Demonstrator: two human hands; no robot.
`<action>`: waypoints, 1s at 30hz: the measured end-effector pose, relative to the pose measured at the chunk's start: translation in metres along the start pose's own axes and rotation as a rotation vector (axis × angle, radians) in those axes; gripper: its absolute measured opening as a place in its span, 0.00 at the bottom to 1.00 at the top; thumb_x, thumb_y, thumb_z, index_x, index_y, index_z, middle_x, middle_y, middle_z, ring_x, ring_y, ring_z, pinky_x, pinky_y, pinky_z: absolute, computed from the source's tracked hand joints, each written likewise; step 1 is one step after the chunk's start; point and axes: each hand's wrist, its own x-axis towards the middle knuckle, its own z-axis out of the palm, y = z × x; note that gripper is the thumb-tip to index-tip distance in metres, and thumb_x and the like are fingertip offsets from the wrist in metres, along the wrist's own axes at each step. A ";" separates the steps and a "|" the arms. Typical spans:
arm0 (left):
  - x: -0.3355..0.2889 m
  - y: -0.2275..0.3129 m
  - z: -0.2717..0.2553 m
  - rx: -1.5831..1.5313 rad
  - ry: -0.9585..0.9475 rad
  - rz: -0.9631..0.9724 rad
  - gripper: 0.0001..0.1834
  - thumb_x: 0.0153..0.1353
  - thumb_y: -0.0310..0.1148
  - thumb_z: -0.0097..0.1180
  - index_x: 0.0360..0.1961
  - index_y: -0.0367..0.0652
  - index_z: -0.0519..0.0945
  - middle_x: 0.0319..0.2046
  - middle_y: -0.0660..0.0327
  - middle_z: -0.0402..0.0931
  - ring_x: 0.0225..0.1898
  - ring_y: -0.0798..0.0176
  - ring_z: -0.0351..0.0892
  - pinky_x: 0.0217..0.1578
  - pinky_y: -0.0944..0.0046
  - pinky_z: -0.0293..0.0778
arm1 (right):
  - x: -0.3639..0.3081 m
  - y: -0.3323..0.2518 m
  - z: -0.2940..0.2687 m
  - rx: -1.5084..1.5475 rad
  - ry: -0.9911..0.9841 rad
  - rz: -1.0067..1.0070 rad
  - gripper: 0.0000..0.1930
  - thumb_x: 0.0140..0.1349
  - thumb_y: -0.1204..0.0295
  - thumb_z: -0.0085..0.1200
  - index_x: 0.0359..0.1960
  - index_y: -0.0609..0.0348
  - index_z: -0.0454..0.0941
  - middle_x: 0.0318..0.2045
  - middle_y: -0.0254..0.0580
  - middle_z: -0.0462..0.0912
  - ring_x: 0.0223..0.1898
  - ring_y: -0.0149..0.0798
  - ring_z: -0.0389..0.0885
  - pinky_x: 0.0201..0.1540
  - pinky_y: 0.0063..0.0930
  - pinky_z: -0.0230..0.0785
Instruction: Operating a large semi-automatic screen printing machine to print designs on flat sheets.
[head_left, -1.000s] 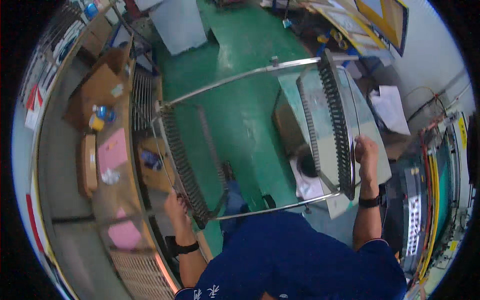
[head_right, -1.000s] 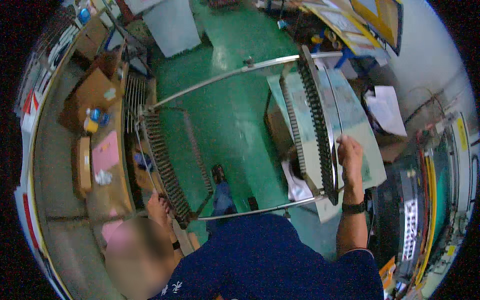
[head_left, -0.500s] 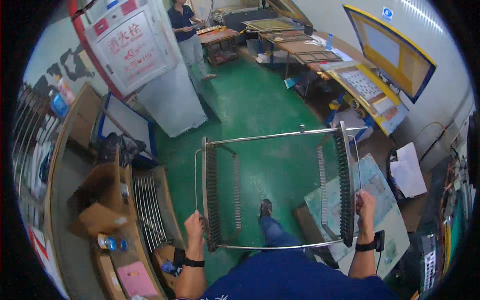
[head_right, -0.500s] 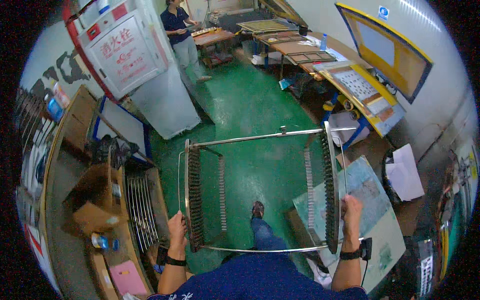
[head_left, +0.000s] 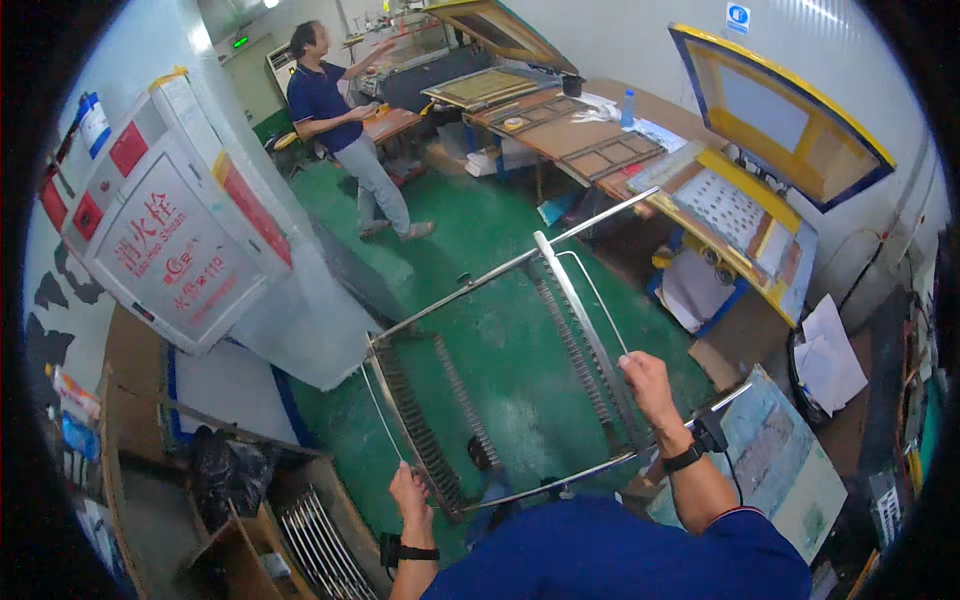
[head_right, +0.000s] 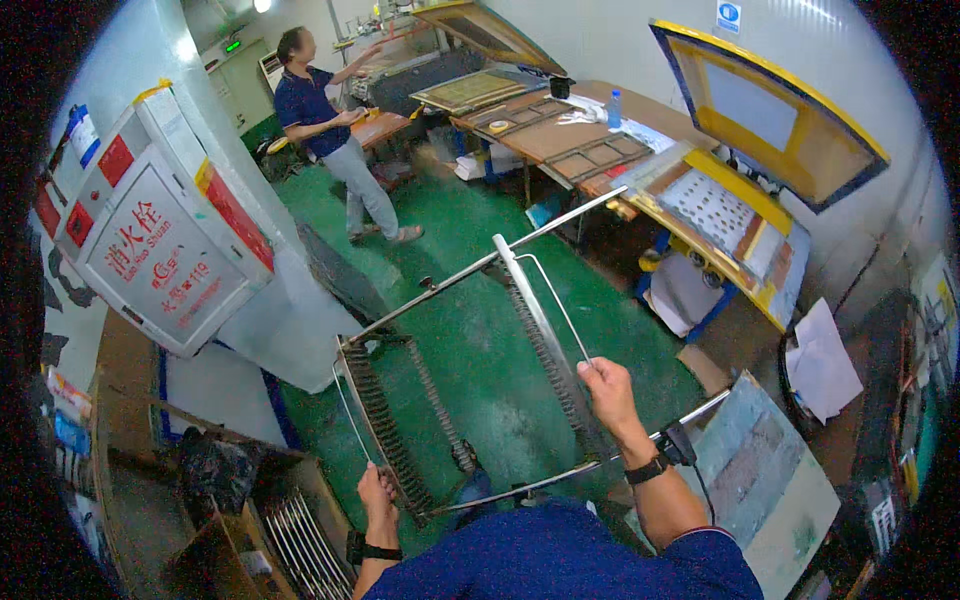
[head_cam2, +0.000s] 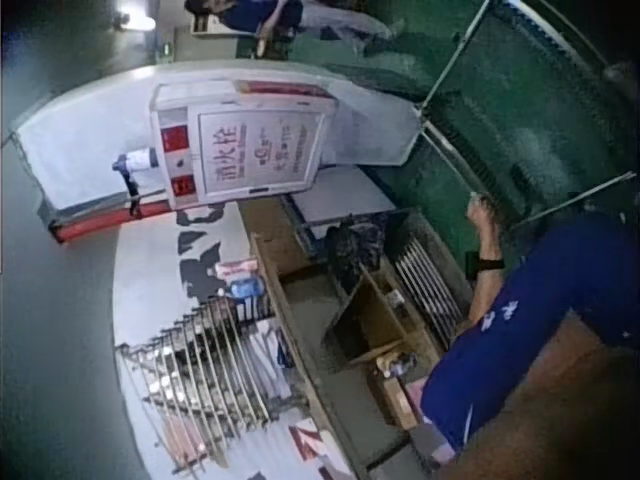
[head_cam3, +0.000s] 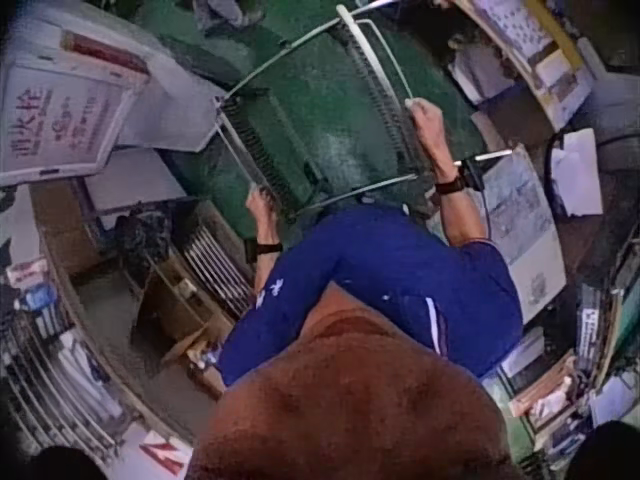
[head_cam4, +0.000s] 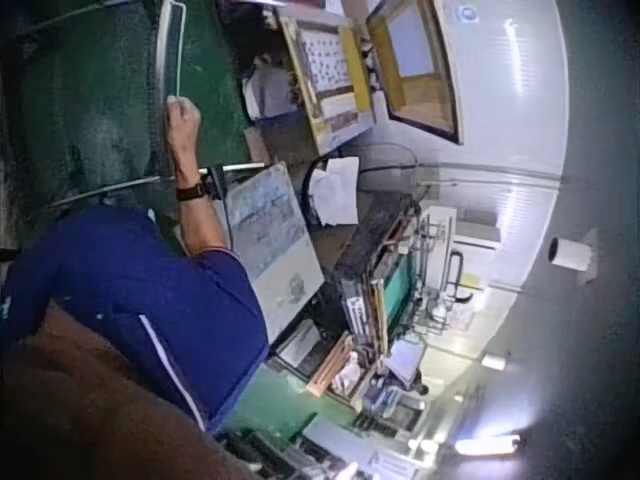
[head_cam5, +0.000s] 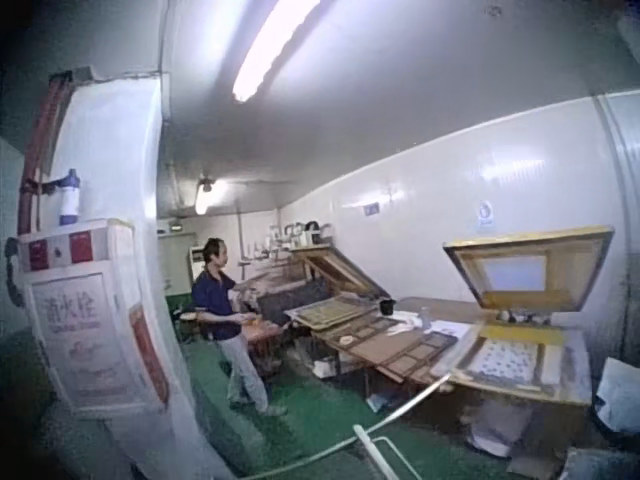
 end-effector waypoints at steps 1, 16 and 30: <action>0.017 0.007 0.016 -0.042 -0.038 -0.001 0.15 0.67 0.45 0.47 0.27 0.48 0.70 0.14 0.72 0.58 0.14 0.75 0.56 0.13 0.72 0.52 | 0.017 -0.004 0.019 -0.007 0.002 -0.015 0.16 0.62 0.65 0.52 0.21 0.64 0.70 0.16 0.27 0.63 0.22 0.23 0.59 0.23 0.25 0.54; 0.374 0.043 0.129 -0.106 -0.192 -0.267 0.16 0.70 0.44 0.41 0.29 0.46 0.71 0.17 0.70 0.61 0.16 0.72 0.59 0.16 0.70 0.57 | 0.273 -0.099 0.166 -0.136 0.031 -0.032 0.13 0.62 0.66 0.52 0.27 0.66 0.75 0.19 0.25 0.67 0.23 0.22 0.61 0.24 0.22 0.54; 0.658 0.153 0.317 -0.266 0.027 -0.304 0.17 0.71 0.43 0.38 0.40 0.42 0.75 0.31 0.62 0.75 0.29 0.63 0.74 0.29 0.60 0.72 | 0.681 -0.153 0.376 -0.240 -0.250 -0.298 0.10 0.57 0.68 0.55 0.32 0.66 0.77 0.17 0.29 0.69 0.21 0.22 0.63 0.23 0.21 0.57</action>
